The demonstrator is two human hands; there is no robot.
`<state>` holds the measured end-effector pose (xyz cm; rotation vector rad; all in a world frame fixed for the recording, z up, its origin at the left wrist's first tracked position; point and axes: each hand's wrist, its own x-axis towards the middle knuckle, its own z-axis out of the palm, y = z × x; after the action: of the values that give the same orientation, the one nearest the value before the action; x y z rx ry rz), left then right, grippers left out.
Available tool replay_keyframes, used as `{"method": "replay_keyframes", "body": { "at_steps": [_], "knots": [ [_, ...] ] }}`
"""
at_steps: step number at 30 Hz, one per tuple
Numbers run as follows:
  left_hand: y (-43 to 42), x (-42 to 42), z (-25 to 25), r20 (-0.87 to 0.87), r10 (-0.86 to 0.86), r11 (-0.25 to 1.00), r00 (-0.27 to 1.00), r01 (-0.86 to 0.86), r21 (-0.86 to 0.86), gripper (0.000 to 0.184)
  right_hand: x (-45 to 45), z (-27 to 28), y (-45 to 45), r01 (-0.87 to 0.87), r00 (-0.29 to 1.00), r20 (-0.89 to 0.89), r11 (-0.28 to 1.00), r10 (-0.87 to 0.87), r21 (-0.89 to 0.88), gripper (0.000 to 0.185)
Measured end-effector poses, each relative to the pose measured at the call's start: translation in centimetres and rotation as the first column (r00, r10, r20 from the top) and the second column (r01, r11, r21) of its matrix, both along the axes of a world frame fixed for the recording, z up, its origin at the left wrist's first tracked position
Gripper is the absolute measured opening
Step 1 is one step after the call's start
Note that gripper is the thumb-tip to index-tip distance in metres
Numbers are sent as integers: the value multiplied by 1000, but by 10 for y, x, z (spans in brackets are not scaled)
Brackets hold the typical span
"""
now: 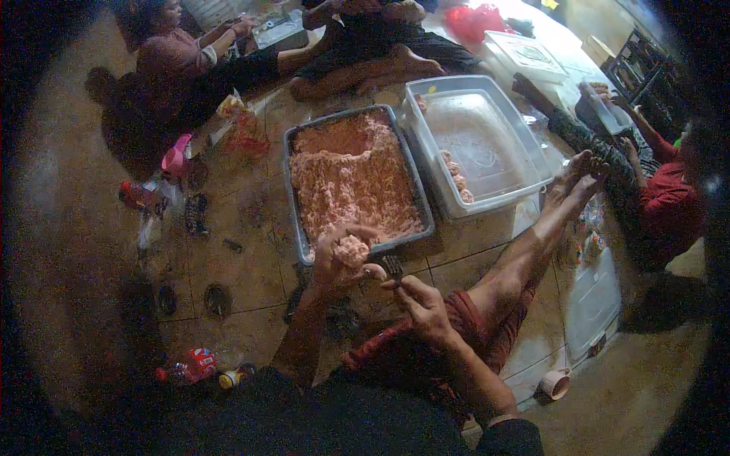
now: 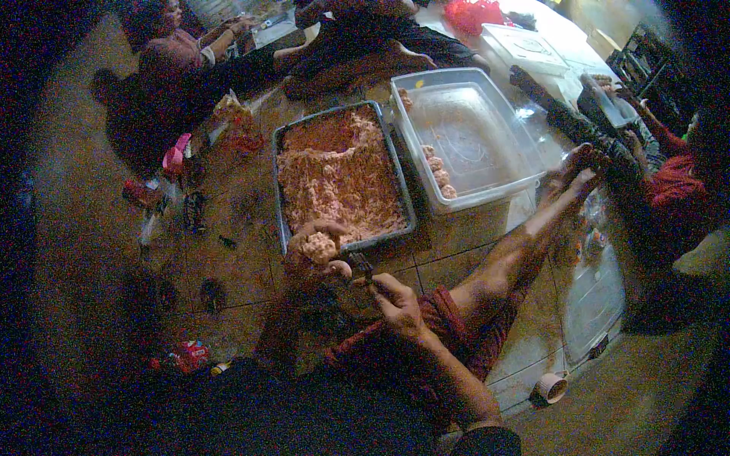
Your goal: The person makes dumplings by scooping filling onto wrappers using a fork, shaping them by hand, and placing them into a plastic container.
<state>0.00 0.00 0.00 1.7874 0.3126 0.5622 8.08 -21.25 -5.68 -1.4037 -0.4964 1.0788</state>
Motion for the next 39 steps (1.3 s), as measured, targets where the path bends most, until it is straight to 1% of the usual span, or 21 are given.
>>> {"method": "replay_keyframes", "body": {
  "at_steps": [3, 4, 6, 7, 10, 11, 13, 14, 16, 17, 20, 22, 27, 29, 32, 33, 34, 35, 37, 38, 39],
  "knots": [
    [-1, 2, -29, 62, -133, 971, 989, 143, -190, 56, -4, -9, 7, -41, 970, 242, 986, 1, 161, 47],
    [-1, 7, -39, 59, -209, 911, 976, 216, -352, 52, -7, -3, 18, 20, 894, 436, 980, -105, 196, 39],
    [-6, 8, -38, 9, -173, 983, 985, 174, -61, 47, -9, 13, 23, 128, 669, 710, 975, -221, 182, 41],
    [-11, 11, -24, -10, -139, 987, 990, 139, 85, 45, -5, 15, 22, 126, 670, 708, 974, -222, 186, 41],
    [-7, 6, -13, 13, 93, 979, 996, -94, 181, 44, 7, 35, 7, 171, 748, 636, 981, -189, 91, 36],
    [7, -3, -34, 110, -38, 983, 993, 57, -174, 49, 9, 40, 3, 166, 750, 635, 982, -184, 88, 36],
    [10, -4, -30, 245, -126, 841, 961, 234, -488, 56, 9, 43, -6, 140, 856, 496, 989, -148, 54, 25],
    [8, -7, -27, 108, -131, 921, 985, 162, -355, 59, 4, 32, -8, 141, 857, 494, 989, -147, 49, 25],
    [0, -8, 0, -91, -91, 995, 992, 88, -37, 62, -4, 9, -4, 153, 969, 177, 980, -174, 127, 21],
    [1, -5, -3, -89, -89, 996, 992, 87, -32, 62, -4, 8, -3, 151, 969, 179, 980, -173, 131, 21],
    [4, -3, -11, -110, 33, 928, 993, -72, -365, 61, -9, 17, 0, 72, 965, 247, 995, -88, 76, 24],
    [4, -7, -10, 54, -29, 999, 998, 31, -27, 61, -12, 8, 4, 33, 918, 374, 964, -133, 262, 27],
    [-10, -2, -11, 35, -81, 996, 996, 80, 30, 56, -17, 8, 26, 58, 913, 372, 954, -170, 296, 38],
    [-10, 0, -12, 40, -93, 994, 995, 91, 53, 53, -14, 18, 33, 124, 669, 710, 976, -217, 181, 39],
    [13, 0, -22, -159, 68, 997, 985, -61, 48, 49, 0, 44, 14, 144, 614, 766, 981, -191, 129, 35],
    [55, 3, -60, -273, -147, 752, 951, -72, -655, 47, 4, 52, 8, 140, 617, 765, 982, -186, 125, 35],
    [57, 1, -60, -222, -284, 440, 933, -79, -894, 47, 6, 59, 3, 212, 668, 705, 969, -238, 126, 35],
    [59, 0, -59, -200, -376, 87, 905, -181, -980, 46, 7, 70, -1, 286, 711, 639, 951, -294, 119, 35],
    [6, 0, 17, -143, -17, 554, 990, -110, -825, 43, 11, 96, -2, 270, 676, 694, 960, -247, 79, 31],
    [8, -2, 13, -143, -17, 554, 990, -110, -825, 43, 12, 103, -2, 184, 643, 746, 980, -173, 69, 29],
    [12, -4, 5, -98, -33, 883, 995, -17, -468, 38, 13, 107, -1, 99, 602, 792, 994, -101, 52, 27]
  ]
}}
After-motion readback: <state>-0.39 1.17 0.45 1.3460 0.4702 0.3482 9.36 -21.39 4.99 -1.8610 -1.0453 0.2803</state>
